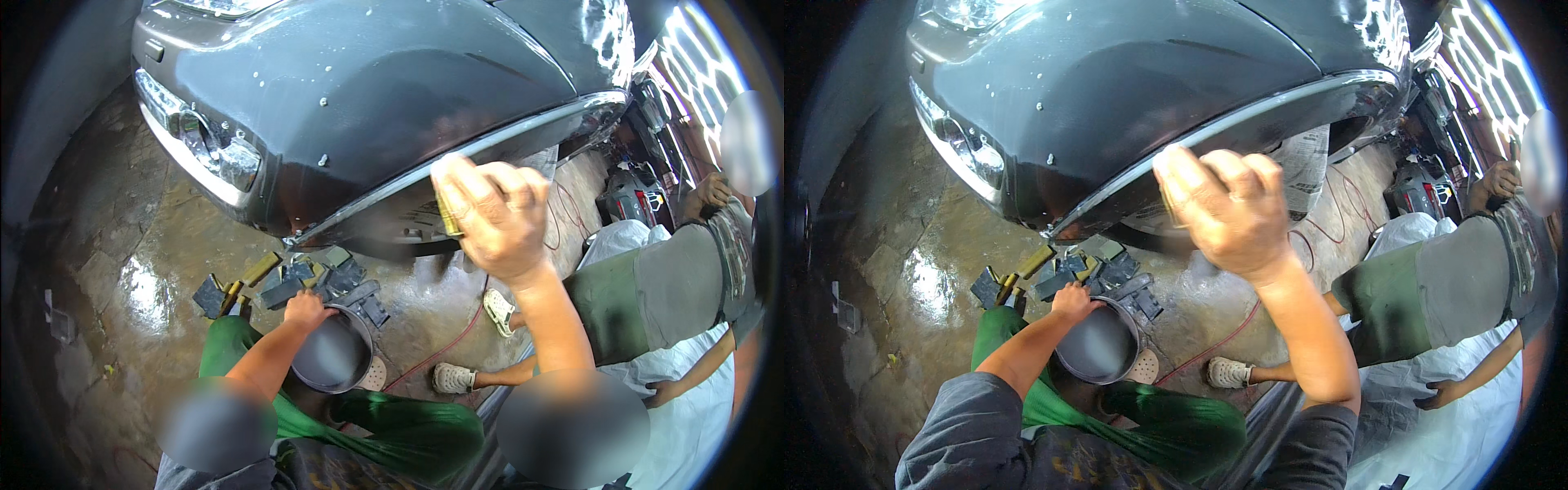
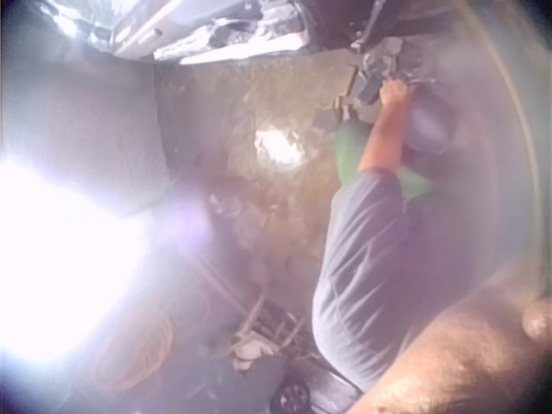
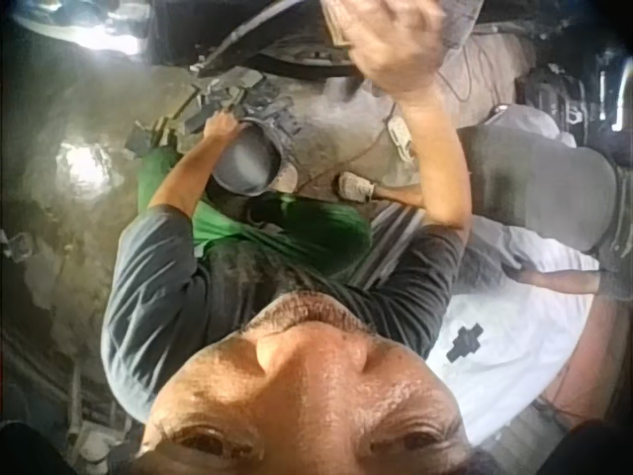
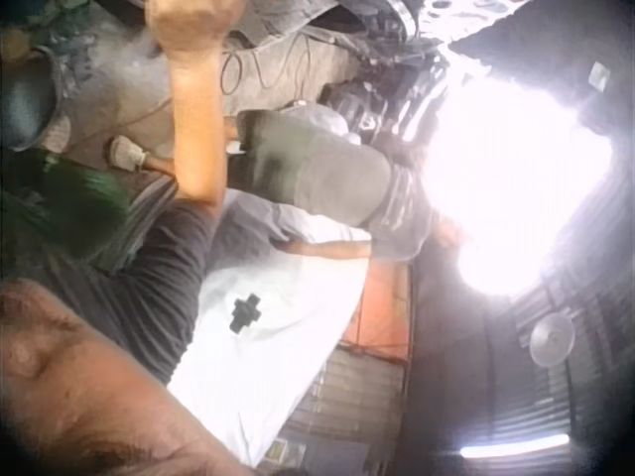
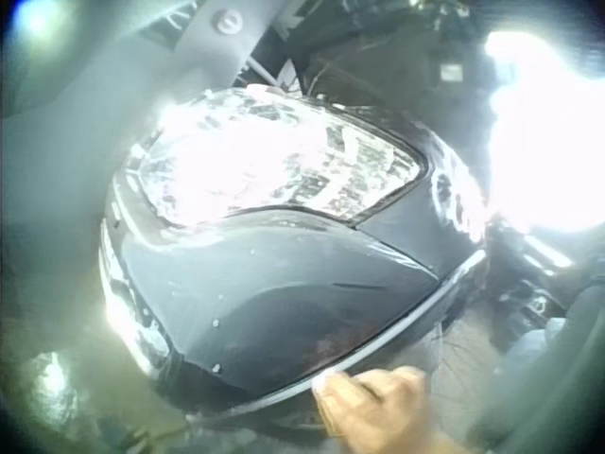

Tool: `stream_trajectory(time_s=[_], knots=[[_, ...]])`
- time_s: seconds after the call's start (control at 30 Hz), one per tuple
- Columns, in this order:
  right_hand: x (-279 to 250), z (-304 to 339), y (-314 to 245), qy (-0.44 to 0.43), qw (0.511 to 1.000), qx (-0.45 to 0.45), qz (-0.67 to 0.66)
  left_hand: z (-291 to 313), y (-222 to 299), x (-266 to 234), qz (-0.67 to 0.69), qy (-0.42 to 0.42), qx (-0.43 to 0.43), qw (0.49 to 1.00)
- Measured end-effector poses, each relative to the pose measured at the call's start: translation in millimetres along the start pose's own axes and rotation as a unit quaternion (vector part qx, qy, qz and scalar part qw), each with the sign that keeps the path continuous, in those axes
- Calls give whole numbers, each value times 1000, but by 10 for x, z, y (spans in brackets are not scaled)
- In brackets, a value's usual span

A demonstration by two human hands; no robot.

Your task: The person sands the front fender of a dark-colored car using a sanding block and water. They repeatedly wet the sanding block in a bucket and rub the fender surface, occasionally touching the area with their hand.

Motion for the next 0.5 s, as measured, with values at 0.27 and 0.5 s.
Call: stream_trajectory(time_s=[0.27, 0.5], knots=[[-344, 20, 397, 3, 997, 47, 66, 28, -5, -52, -5, -17, -5, 1000], [-273, 51, 328, 15, 997, 55, 53, 22, 29, -101, -18, -25, -1, 1000]])
Point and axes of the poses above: each hand's wrist, its own z-axis away from the middle knuckle, its own x-axis out of the palm, y = z × x, the point moved 1 cm from there along -z, towards the middle knuckle, and after that the axes turned 10 degrees about -z, right-handed, at the moved point
